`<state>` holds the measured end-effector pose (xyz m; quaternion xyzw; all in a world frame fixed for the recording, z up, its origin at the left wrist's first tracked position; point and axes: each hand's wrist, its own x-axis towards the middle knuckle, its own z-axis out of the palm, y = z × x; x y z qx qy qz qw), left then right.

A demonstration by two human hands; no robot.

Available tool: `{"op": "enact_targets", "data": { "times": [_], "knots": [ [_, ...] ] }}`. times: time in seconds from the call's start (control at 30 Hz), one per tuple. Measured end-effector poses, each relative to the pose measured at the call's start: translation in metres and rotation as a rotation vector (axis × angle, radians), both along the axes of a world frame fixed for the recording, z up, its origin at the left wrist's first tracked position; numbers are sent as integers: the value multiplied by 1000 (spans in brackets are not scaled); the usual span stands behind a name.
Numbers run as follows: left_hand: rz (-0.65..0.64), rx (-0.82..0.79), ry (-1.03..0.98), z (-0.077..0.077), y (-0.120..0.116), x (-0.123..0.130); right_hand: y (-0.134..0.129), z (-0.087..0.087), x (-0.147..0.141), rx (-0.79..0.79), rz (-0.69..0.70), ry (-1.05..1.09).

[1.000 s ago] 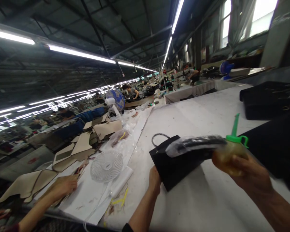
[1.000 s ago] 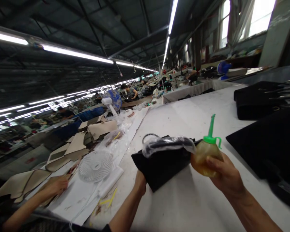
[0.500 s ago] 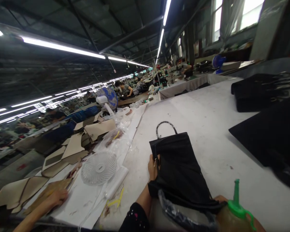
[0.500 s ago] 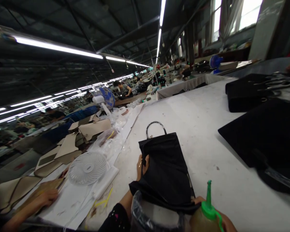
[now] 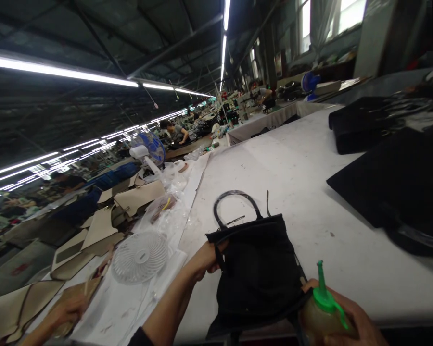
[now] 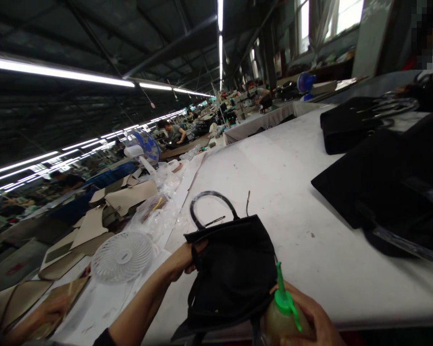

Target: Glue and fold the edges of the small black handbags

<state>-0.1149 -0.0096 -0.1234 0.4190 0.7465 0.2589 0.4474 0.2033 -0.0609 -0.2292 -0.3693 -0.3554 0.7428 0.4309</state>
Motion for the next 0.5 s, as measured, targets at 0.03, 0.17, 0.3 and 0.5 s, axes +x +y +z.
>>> {"op": "enact_targets", "data": {
  "times": [0.03, 0.17, 0.3, 0.5],
  "knots": [
    [-40, -85, -102, 8, -6, 4, 0, 2, -1, 41, 9, 0],
    [-209, -153, -381, 39, -25, 12, 5, 9, -5, 124, 32, 5],
    [-345, -58, -200, 71, -38, 0, 9, 15, -4, 151, 131, 34],
    [-486, 3, -111, 97, -48, 30, 15, 23, -8, 242, 147, 71]
  ]
}}
